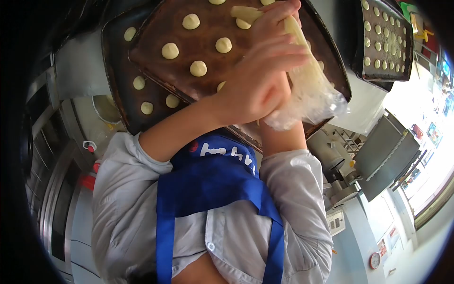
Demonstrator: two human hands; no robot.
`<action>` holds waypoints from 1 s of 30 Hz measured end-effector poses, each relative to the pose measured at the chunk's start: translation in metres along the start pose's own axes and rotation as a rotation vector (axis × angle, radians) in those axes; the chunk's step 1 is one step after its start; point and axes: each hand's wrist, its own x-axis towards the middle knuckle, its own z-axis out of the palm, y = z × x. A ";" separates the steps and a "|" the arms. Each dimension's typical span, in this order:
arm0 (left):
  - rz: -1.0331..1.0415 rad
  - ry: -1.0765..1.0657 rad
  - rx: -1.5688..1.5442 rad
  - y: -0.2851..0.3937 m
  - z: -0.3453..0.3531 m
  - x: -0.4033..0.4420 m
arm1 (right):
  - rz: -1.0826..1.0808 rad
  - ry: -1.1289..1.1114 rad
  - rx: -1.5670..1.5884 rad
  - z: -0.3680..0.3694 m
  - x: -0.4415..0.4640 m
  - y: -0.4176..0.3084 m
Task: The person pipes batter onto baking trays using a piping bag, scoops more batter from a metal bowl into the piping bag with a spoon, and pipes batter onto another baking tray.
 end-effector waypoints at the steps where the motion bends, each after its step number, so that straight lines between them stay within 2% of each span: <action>1: -0.129 0.109 -0.206 0.002 -0.006 -0.015 | 0.025 0.018 0.076 -0.001 0.001 -0.002; 2: -0.262 0.214 -0.414 0.001 -0.006 -0.034 | 0.072 0.011 0.174 -0.009 -0.002 -0.003; 3: -0.540 0.327 -0.495 -0.002 0.000 -0.051 | 0.107 0.008 0.278 -0.019 -0.005 -0.006; 4: -0.841 0.370 -0.739 -0.006 -0.005 -0.052 | 0.158 -0.008 0.411 -0.032 -0.011 -0.009; 5: -1.145 0.409 -0.975 -0.009 -0.010 -0.051 | -0.023 -0.139 0.424 -0.052 -0.021 -0.006; 6: -1.134 0.396 -0.973 -0.009 -0.010 -0.047 | -0.140 -0.220 0.448 -0.069 -0.029 -0.009; 7: -1.209 0.376 -1.224 -0.008 -0.011 -0.041 | -0.259 -0.299 0.471 -0.082 -0.036 -0.015; 8: -1.280 0.346 -1.478 -0.005 -0.009 -0.037 | -0.382 -0.266 0.335 -0.091 -0.044 -0.019; 9: -1.275 0.323 -1.475 -0.001 -0.004 -0.036 | -0.500 -0.228 0.193 -0.099 -0.052 -0.026; 10: -1.249 0.308 -1.283 0.004 0.002 -0.038 | -0.427 -0.233 0.012 -0.115 -0.064 -0.037; 12: -1.132 0.252 -0.924 0.011 0.015 -0.044 | -0.091 -0.165 0.150 -0.135 -0.094 -0.034; 13: -1.121 0.227 -0.917 0.014 0.023 -0.052 | 0.069 -0.115 0.255 -0.144 -0.105 -0.036; 14: -0.887 0.127 -0.680 0.019 0.031 -0.062 | 0.325 -0.164 0.411 -0.163 -0.115 -0.038; 15: -0.647 0.030 -0.448 0.025 0.037 -0.069 | 0.481 -0.198 0.457 -0.181 -0.122 -0.043; 17: -0.285 -0.300 -0.087 0.036 0.038 -0.072 | 0.598 -0.180 0.680 -0.207 -0.131 -0.060; 19: 0.172 -0.455 0.362 0.064 0.047 -0.060 | 0.698 -0.115 0.937 -0.230 -0.126 -0.084; 21: 0.201 -0.569 0.346 0.082 0.054 -0.051 | 0.762 -0.037 1.031 -0.255 -0.124 -0.098; 23: 0.092 -0.562 0.208 0.084 0.060 -0.048 | 0.605 -0.061 1.112 -0.284 -0.124 -0.087; 24: -0.063 -0.602 0.214 0.074 0.056 -0.044 | 0.562 -0.004 1.090 -0.294 -0.122 -0.089; 25: -0.436 -0.635 0.111 0.060 0.047 -0.042 | 0.499 0.017 1.102 -0.307 -0.121 -0.086; 26: -0.488 -0.664 0.346 0.044 0.036 -0.032 | 0.445 0.015 1.185 -0.317 -0.119 -0.083; 27: -0.455 -0.708 0.652 0.005 0.026 -0.030 | 0.386 0.015 1.263 -0.325 -0.117 -0.083; 28: -0.633 -0.814 0.844 -0.003 0.019 -0.012 | 0.386 0.063 1.295 -0.331 -0.115 -0.087; 29: -0.571 -0.778 0.964 -0.036 0.010 -0.015 | 0.368 0.082 1.306 -0.336 -0.114 -0.088; 30: -0.604 -0.815 1.042 -0.048 0.006 -0.008 | 0.375 0.099 1.304 -0.340 -0.114 -0.090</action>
